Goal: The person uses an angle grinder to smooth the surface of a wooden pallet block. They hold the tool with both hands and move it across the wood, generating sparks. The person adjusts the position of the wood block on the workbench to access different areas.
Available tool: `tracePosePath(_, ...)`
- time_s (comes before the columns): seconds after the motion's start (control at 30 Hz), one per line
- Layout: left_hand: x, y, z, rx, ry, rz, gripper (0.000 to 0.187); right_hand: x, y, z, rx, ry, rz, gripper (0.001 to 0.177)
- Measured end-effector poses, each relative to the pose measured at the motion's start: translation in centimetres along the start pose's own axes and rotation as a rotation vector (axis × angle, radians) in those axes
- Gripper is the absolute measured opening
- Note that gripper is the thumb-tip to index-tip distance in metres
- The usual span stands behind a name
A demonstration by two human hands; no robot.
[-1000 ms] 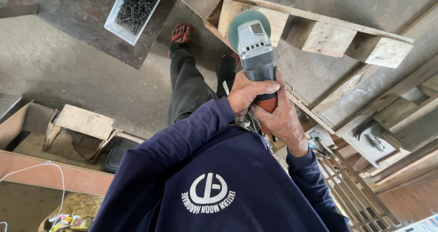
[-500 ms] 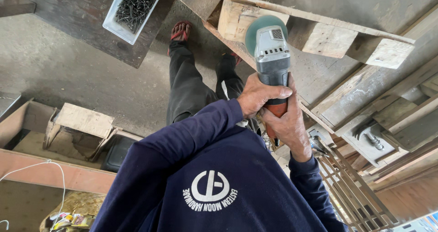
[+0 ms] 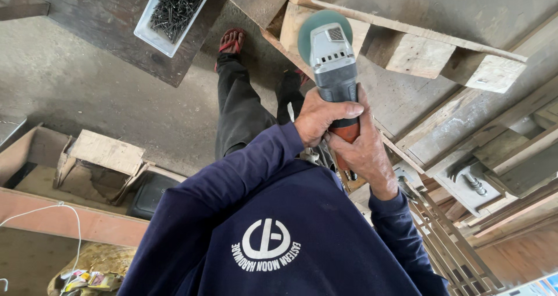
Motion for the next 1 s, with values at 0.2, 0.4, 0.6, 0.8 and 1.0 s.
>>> tracePosePath(0.2, -0.4, 0.8, 1.8, 0.068, 0.025, 0.016, 0.038, 0.3, -0.6, -2.4, -0.003, 0.069, -0.037, 0.104)
tracePosePath(0.4, -1.1, 0.6, 2.4, 0.101, 0.074, 0.000, 0.040, 0.1, -1.5, -2.4, -0.009, 0.155, -0.075, 0.104)
tracePosePath(0.6, 0.4, 0.0, -1.1, -0.022, 0.022, -0.004, 0.038, -0.6, 0.4, 0.2, 0.098, 0.052, -0.007, 0.099)
tracePosePath(0.8, 0.3, -1.2, -2.9, -0.034, 0.052, -0.086, 0.034, -1.1, 0.9, 1.7, 0.068, 0.092, 0.091, 0.100)
tracePosePath(1.0, -0.7, -2.8, -2.8, -0.037, 0.015, -0.116, 0.031, -1.5, -0.3, 1.0, -0.064, 0.070, 0.091, 0.099)
Point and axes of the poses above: each hand's wrist, its own y-axis towards the middle knuckle, its own x-axis out of the back of the hand, z = x × y, the point moved 4 cm from there along y, towards the middle knuckle, and after that the axes turned 1 degree about -x, right-handed, at the moved point
